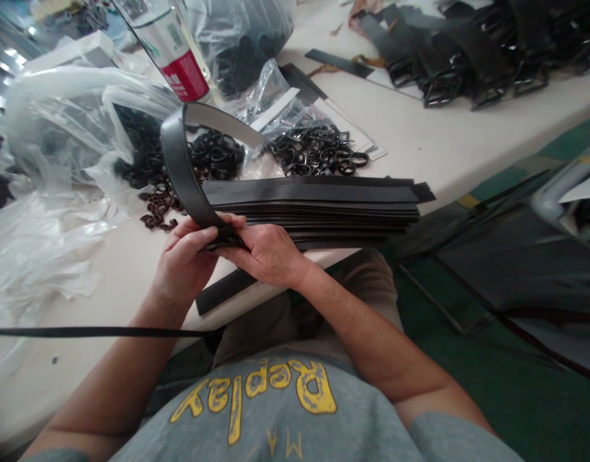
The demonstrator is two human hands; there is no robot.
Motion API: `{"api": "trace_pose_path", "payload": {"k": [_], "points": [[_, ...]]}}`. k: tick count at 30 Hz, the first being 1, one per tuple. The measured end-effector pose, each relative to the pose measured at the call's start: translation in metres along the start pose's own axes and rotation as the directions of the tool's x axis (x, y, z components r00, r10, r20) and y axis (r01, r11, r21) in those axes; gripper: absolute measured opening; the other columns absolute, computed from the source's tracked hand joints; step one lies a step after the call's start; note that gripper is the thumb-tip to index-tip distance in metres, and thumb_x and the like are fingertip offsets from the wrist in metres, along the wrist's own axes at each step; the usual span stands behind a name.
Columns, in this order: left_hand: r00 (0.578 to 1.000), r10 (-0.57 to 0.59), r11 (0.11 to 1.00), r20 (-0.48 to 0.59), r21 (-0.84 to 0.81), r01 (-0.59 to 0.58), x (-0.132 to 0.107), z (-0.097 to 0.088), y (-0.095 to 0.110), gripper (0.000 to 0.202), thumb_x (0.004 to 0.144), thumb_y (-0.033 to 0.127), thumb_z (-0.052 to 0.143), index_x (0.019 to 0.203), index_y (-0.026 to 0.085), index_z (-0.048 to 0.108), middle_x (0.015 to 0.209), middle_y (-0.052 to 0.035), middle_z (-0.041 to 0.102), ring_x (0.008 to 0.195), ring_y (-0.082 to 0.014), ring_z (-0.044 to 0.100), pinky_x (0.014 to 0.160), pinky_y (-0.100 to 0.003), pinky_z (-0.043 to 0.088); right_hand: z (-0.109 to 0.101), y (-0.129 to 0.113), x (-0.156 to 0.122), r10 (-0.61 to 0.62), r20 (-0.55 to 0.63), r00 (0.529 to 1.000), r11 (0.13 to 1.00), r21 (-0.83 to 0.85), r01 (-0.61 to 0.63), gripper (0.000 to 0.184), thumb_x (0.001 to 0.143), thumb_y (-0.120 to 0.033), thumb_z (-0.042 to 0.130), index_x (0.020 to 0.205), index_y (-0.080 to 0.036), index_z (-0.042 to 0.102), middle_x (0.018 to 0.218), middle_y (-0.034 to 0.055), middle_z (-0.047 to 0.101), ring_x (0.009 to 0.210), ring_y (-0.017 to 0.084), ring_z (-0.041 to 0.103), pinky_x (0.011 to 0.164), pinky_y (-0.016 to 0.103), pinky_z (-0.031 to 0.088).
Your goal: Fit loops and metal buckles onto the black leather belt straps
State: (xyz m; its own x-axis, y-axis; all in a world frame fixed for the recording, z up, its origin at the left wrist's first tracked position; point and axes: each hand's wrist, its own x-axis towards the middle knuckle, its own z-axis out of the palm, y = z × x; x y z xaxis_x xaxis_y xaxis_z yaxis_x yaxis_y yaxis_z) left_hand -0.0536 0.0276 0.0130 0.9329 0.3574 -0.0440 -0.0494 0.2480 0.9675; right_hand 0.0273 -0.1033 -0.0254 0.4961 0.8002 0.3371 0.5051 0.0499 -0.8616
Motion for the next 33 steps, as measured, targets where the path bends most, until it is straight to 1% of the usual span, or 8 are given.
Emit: {"api": "trace_pose_path", "payload": {"k": [3,6,13,19,25,27,30,33], "points": [[1.000,-0.011,1.000,0.016,0.015,0.011,-0.0001,-0.0011,-0.0001,0.018,0.075,0.016,0.064,0.087,0.018,0.078,0.094,-0.0032,0.078,0.092,-0.0194,0.072,0.092,-0.032,0.055,0.0000,-0.0006,0.0003,0.029,0.005,1.000,1.000,-0.001,-0.029,0.032,0.097,-0.038,0.053,0.075,-0.016,0.060,0.065,0.0015,0.063,0.060,0.013,0.059,0.058,0.023,0.040],[1.000,-0.024,1.000,0.012,0.002,0.024,0.0002,-0.0015,0.0001,0.018,0.076,0.016,0.064,0.088,0.018,0.078,0.093,-0.0033,0.079,0.091,-0.0192,0.071,0.091,-0.031,0.055,0.0002,0.0003,0.0004,0.026,0.005,1.000,1.000,0.002,-0.026,0.034,0.097,-0.040,0.052,0.074,-0.016,0.061,0.064,0.0018,0.063,0.059,0.013,0.058,0.057,0.023,0.039],[0.999,-0.034,0.999,0.021,-0.004,0.034,-0.0005,-0.0005,-0.0012,0.015,0.082,0.025,0.069,0.091,0.018,0.078,0.093,-0.0049,0.078,0.088,-0.0188,0.072,0.086,-0.029,0.057,0.0004,0.0041,-0.0001,-0.053,-0.045,0.998,0.998,-0.033,0.052,0.043,0.094,-0.050,0.052,0.068,-0.016,0.059,0.062,0.0015,0.060,0.056,0.012,0.053,0.054,0.024,0.035],[0.999,-0.040,0.999,-0.022,0.024,0.040,0.0002,0.0019,-0.0009,0.027,0.086,0.042,0.068,0.087,0.016,0.078,0.091,-0.0068,0.078,0.090,-0.0219,0.073,0.085,-0.032,0.058,-0.0010,0.0013,-0.0009,-0.016,-0.031,0.999,0.999,0.052,0.017,0.041,0.096,-0.046,0.050,0.071,-0.016,0.061,0.062,0.0017,0.062,0.056,0.012,0.057,0.055,0.023,0.039],[0.998,-0.055,0.998,-0.021,0.035,0.055,0.0000,0.0014,-0.0005,0.030,0.086,0.044,0.068,0.088,0.016,0.078,0.093,-0.0074,0.078,0.093,-0.0235,0.073,0.083,-0.032,0.060,-0.0024,0.0005,-0.0026,-0.029,-0.049,0.998,0.993,0.113,0.034,0.040,0.097,-0.044,0.050,0.070,-0.017,0.058,0.061,0.0009,0.062,0.055,0.012,0.057,0.054,0.023,0.041],[0.998,-0.052,0.998,-0.036,0.037,0.053,0.0000,0.0014,-0.0010,0.028,0.085,0.043,0.069,0.087,0.016,0.078,0.092,-0.0069,0.078,0.092,-0.0227,0.073,0.084,-0.031,0.059,-0.0026,0.0003,-0.0029,-0.020,-0.050,0.999,0.993,0.119,0.026,0.040,0.097,-0.044,0.050,0.069,-0.017,0.058,0.060,0.0007,0.061,0.054,0.012,0.056,0.054,0.023,0.041],[0.995,-0.028,0.999,-0.097,0.033,0.032,0.0009,0.0027,-0.0015,0.026,0.082,0.042,0.072,0.084,0.017,0.077,0.088,-0.0055,0.078,0.089,-0.0220,0.073,0.083,-0.031,0.059,-0.0023,0.0000,-0.0028,-0.008,-0.050,0.999,0.994,0.105,0.013,0.040,0.096,-0.045,0.051,0.069,-0.016,0.058,0.059,0.0003,0.060,0.053,0.011,0.055,0.054,0.023,0.040],[0.992,-0.016,1.000,-0.126,0.022,0.019,0.0021,0.0042,-0.0011,0.031,0.082,0.048,0.071,0.081,0.017,0.075,0.083,-0.0056,0.077,0.088,-0.0227,0.074,0.082,-0.032,0.059,-0.0020,-0.0004,-0.0026,-0.012,-0.047,0.999,0.995,0.094,0.016,0.038,0.096,-0.044,0.051,0.072,-0.016,0.059,0.060,0.0004,0.061,0.055,0.012,0.056,0.054,0.023,0.039]]}}
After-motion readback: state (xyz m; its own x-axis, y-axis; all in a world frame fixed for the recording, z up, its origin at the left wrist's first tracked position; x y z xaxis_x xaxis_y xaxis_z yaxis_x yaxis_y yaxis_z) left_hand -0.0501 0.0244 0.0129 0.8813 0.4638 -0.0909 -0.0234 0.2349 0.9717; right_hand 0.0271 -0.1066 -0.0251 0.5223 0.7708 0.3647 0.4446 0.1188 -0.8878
